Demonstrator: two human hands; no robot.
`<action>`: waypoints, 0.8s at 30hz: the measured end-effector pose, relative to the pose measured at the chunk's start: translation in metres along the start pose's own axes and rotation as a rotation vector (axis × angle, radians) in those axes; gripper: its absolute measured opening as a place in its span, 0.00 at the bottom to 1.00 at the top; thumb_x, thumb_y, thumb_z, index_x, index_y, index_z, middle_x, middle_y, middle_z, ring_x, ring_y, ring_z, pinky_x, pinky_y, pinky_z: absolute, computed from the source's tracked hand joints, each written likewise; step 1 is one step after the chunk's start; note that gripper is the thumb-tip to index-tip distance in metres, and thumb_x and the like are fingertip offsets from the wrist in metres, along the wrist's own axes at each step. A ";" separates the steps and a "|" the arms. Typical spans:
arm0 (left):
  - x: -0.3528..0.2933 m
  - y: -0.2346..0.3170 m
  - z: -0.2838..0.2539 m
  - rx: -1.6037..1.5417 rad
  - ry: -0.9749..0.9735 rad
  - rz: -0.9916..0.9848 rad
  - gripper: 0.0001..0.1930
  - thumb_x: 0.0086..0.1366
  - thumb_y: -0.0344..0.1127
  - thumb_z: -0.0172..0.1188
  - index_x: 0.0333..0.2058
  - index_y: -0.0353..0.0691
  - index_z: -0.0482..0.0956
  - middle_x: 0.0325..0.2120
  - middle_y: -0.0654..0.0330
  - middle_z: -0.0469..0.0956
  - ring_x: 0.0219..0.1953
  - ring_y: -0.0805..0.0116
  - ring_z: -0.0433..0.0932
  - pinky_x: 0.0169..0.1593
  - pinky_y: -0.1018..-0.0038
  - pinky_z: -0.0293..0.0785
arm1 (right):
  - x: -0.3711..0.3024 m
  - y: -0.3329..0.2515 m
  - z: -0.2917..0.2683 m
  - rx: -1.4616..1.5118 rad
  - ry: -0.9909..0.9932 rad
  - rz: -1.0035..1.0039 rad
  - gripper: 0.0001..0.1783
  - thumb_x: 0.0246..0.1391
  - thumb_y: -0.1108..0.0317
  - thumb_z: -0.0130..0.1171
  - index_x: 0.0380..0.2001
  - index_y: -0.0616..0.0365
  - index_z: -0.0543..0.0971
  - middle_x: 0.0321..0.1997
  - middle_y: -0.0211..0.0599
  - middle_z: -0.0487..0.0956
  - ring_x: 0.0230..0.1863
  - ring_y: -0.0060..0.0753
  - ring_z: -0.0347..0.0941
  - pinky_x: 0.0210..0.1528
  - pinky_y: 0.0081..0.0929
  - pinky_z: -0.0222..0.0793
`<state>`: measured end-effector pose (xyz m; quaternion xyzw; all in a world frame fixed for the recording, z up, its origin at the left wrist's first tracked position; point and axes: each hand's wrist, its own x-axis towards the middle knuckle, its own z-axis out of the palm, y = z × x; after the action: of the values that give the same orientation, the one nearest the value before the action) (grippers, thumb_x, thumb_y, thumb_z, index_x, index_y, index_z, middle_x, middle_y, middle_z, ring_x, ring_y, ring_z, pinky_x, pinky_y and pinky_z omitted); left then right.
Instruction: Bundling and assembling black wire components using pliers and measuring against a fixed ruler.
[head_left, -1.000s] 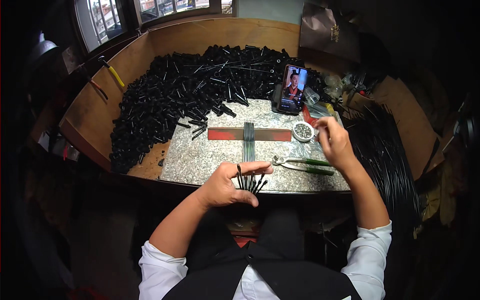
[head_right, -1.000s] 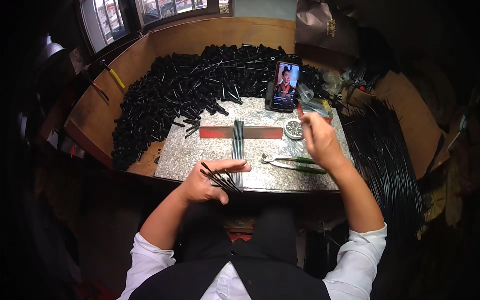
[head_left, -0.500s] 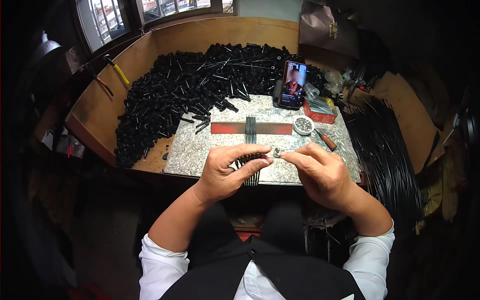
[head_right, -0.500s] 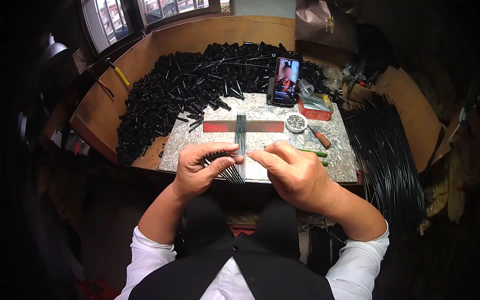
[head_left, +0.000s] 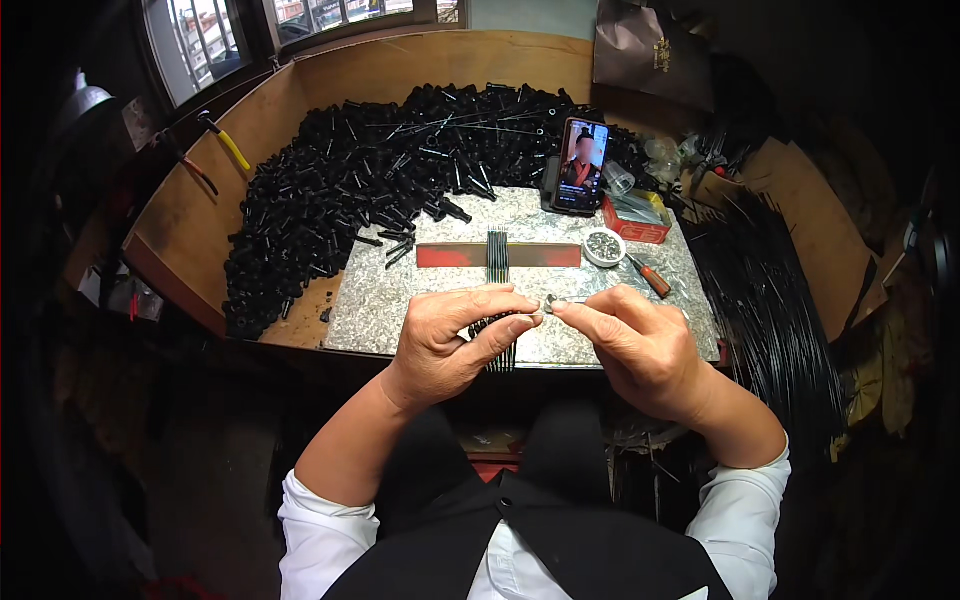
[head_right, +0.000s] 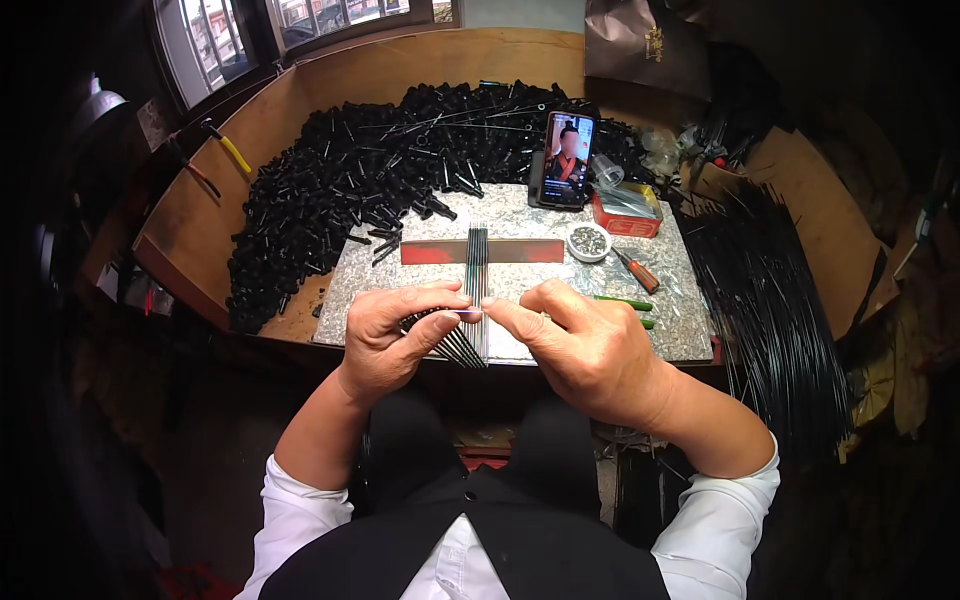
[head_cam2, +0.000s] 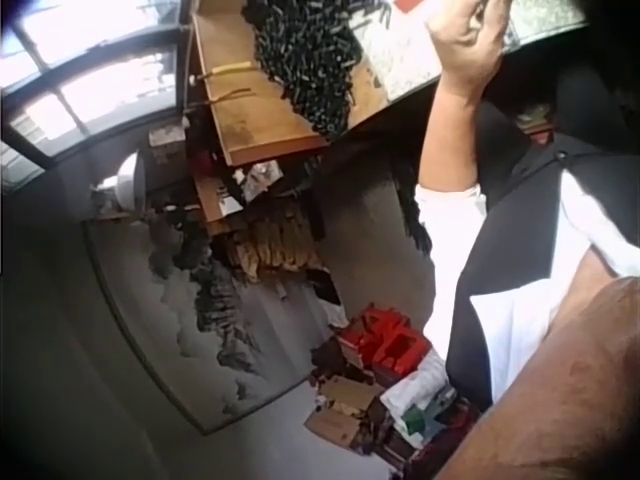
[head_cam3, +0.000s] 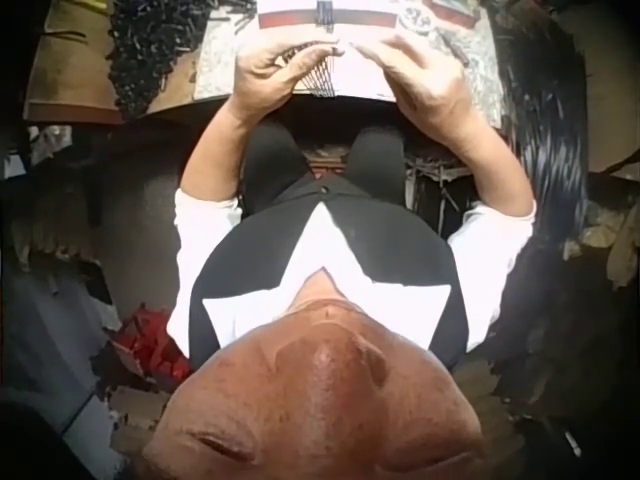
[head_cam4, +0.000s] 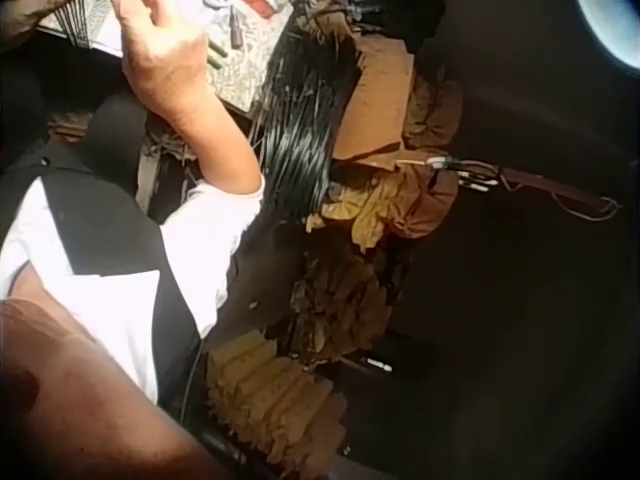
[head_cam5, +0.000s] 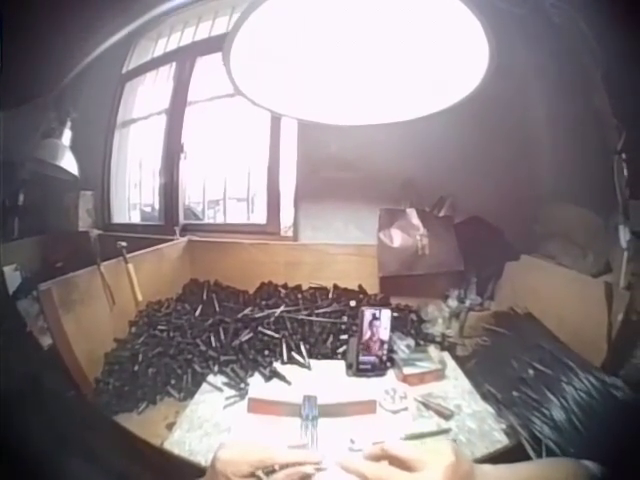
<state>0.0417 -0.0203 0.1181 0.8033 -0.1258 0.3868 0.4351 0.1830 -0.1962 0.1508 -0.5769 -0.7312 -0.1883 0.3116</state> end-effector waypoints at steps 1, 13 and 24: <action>0.000 -0.001 0.000 0.024 -0.002 0.017 0.07 0.60 0.27 0.59 0.37 0.33 0.80 0.29 0.55 0.83 0.35 0.63 0.82 0.52 0.64 0.72 | 0.000 0.000 0.000 0.000 -0.001 0.002 0.24 0.40 0.86 0.57 0.45 0.59 0.77 0.29 0.40 0.76 0.25 0.35 0.75 0.23 0.27 0.72; 0.002 0.000 0.001 0.046 -0.017 0.023 0.06 0.57 0.28 0.61 0.34 0.35 0.82 0.29 0.57 0.83 0.35 0.64 0.83 0.49 0.67 0.75 | 0.008 -0.009 -0.003 -0.041 -0.051 -0.008 0.23 0.39 0.86 0.57 0.43 0.60 0.77 0.32 0.44 0.74 0.26 0.38 0.74 0.25 0.28 0.72; 0.002 -0.010 0.004 0.040 -0.098 0.076 0.12 0.54 0.38 0.65 0.34 0.36 0.82 0.29 0.58 0.83 0.35 0.63 0.83 0.47 0.66 0.76 | 0.010 -0.001 -0.009 -0.067 0.012 -0.070 0.20 0.36 0.84 0.60 0.39 0.60 0.79 0.30 0.38 0.72 0.30 0.34 0.70 0.28 0.27 0.67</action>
<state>0.0510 -0.0174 0.1120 0.8243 -0.1696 0.3658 0.3974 0.1822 -0.1947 0.1640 -0.5598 -0.7423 -0.2270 0.2899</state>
